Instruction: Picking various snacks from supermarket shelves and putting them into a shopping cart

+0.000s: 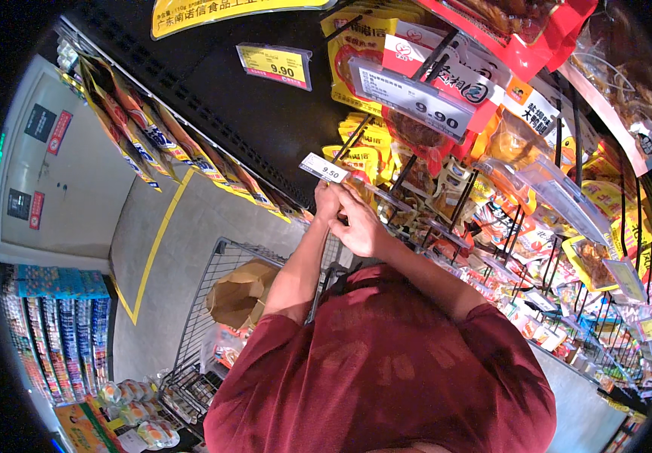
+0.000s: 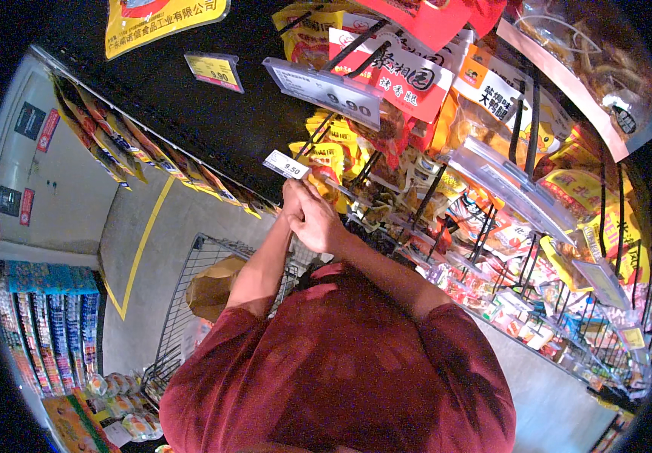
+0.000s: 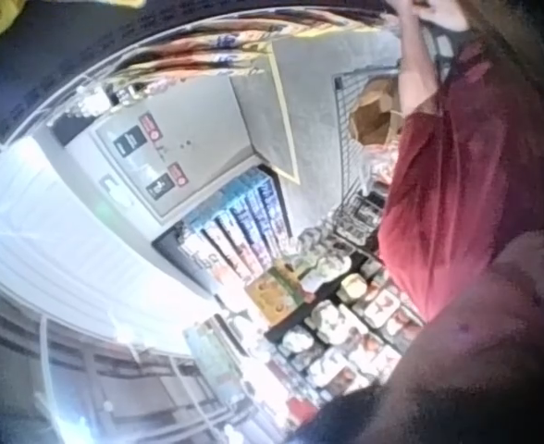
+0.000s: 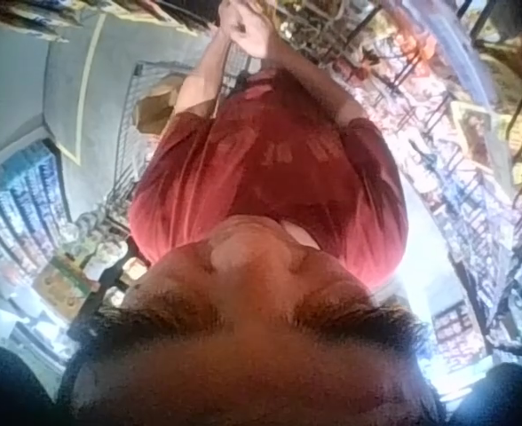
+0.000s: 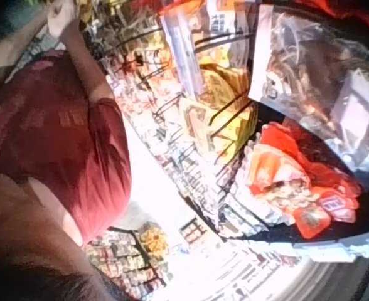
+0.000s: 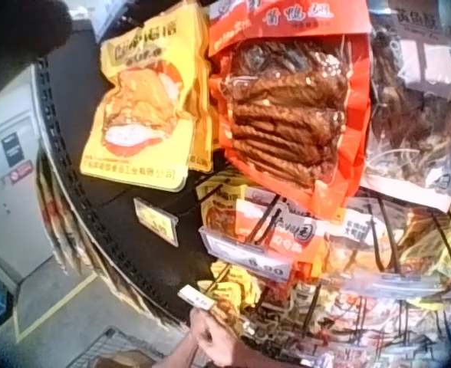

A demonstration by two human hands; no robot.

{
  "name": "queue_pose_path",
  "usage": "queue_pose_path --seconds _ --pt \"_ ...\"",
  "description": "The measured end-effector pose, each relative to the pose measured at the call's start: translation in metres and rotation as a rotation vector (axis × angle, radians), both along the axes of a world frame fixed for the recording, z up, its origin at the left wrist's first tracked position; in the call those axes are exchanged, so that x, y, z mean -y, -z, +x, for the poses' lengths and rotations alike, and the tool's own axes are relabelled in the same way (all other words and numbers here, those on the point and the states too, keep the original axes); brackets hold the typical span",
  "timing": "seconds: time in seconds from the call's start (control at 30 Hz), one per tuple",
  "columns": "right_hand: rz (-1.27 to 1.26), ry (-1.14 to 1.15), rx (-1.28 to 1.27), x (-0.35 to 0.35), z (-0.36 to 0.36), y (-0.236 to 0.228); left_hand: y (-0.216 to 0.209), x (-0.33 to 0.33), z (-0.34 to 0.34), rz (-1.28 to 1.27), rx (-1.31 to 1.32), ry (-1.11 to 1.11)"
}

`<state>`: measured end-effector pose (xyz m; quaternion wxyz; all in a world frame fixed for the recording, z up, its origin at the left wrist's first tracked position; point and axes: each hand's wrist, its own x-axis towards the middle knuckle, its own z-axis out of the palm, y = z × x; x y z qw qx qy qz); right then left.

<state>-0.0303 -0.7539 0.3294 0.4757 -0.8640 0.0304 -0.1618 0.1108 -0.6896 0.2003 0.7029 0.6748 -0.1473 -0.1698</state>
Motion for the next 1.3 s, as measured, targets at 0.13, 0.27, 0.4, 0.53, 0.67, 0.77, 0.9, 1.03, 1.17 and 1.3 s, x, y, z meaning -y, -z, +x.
queue_pose_path --seconds 0.13,0.27,0.4,0.53,0.67,0.77,0.9,1.03,1.17,1.3 --pt "0.111 -0.023 -0.047 -0.001 -0.007 -0.002 0.024 0.017 0.026 -0.026 -0.081 0.028" --pt "0.063 -0.054 -0.106 0.005 -0.017 0.005 0.042 0.033 0.045 -0.049 -0.156 0.063" --pt "0.112 -0.086 -0.014 0.011 -0.029 0.002 0.058 0.042 0.062 0.294 0.089 -0.141" --pt "0.115 -0.03 -0.076 0.022 -0.038 0.006 0.04 0.057 0.05 0.379 -0.007 -0.171" --pt "0.168 -0.021 -0.129 0.029 -0.042 0.007 0.003 0.069 0.014 0.641 0.009 -0.402" --pt "0.201 -0.059 -0.135 0.029 -0.042 0.003 0.016 0.07 0.001 0.568 0.024 -0.501" --pt "0.224 -0.081 -0.088 0.023 -0.044 0.001 0.072 0.075 0.013 0.3 0.106 -0.363" --pt "0.256 -0.073 -0.12 0.026 -0.046 0.015 0.043 0.073 -0.002 0.253 0.101 -0.194" --pt "0.318 -0.099 -0.188 0.022 -0.048 0.023 0.012 0.043 -0.017 0.164 -0.052 -0.166" --pt "0.339 -0.134 -0.24 0.016 -0.042 0.019 0.025 -0.001 -0.027 0.01 -0.34 -0.108"
